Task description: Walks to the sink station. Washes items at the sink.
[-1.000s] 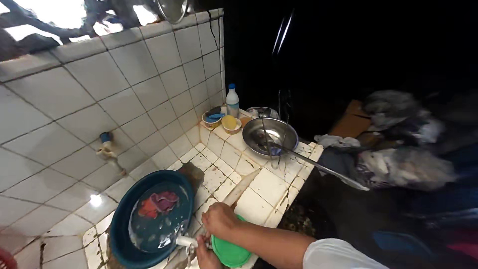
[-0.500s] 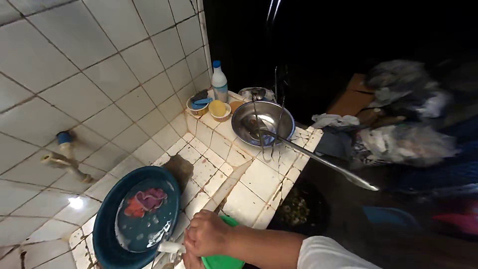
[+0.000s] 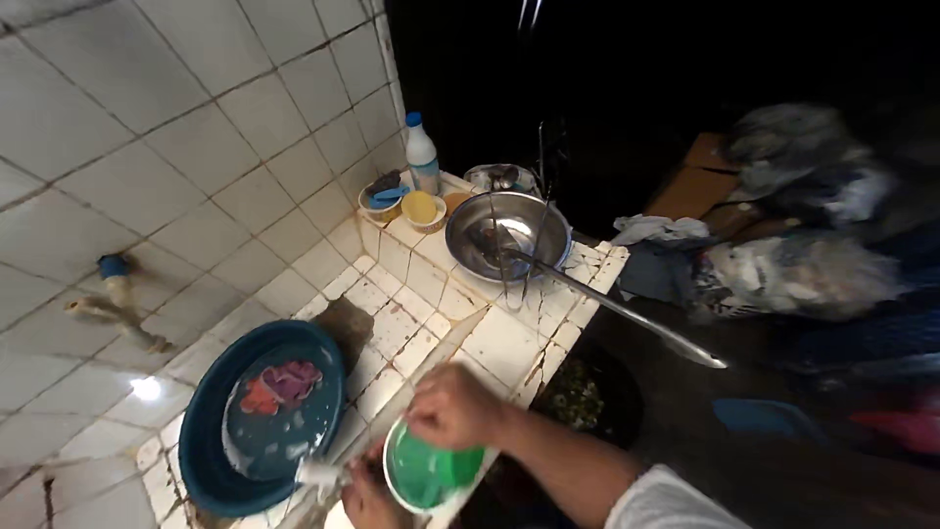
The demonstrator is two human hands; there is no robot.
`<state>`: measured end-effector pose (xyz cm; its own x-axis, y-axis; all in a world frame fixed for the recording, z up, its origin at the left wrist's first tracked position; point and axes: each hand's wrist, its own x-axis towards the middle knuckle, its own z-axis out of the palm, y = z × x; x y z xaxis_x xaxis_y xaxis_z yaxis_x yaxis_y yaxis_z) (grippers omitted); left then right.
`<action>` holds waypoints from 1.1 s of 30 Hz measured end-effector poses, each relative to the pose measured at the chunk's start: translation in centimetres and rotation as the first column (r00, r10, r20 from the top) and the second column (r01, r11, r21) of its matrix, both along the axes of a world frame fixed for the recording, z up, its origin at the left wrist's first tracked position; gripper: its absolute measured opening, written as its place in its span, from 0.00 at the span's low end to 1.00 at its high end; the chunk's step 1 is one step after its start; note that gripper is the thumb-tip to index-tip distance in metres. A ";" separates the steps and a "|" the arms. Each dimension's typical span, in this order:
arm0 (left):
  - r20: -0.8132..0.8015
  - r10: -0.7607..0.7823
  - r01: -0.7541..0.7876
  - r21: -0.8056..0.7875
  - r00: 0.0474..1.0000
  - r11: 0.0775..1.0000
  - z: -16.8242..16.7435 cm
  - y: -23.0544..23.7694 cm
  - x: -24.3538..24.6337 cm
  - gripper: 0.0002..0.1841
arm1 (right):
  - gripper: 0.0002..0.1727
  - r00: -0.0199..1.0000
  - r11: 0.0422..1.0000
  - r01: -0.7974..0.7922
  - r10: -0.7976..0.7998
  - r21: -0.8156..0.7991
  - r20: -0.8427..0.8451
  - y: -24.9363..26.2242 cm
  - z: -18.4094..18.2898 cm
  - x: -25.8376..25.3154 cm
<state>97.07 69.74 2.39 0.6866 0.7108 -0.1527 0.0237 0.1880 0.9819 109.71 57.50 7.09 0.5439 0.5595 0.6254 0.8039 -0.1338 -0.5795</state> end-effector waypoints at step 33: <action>0.080 -0.102 0.037 0.578 0.992 0.815 17.3 25.0 18.9 0.23 | 0.19 0.658 0.954 0.297 -0.245 -0.054 -0.712 -1.8 2.3 1.1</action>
<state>116.02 94.74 19.71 0.7262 0.5963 0.3421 -0.0913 -0.4095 0.9077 110.82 55.70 9.37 0.9567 0.2903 0.0201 0.0878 -0.2222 -0.9710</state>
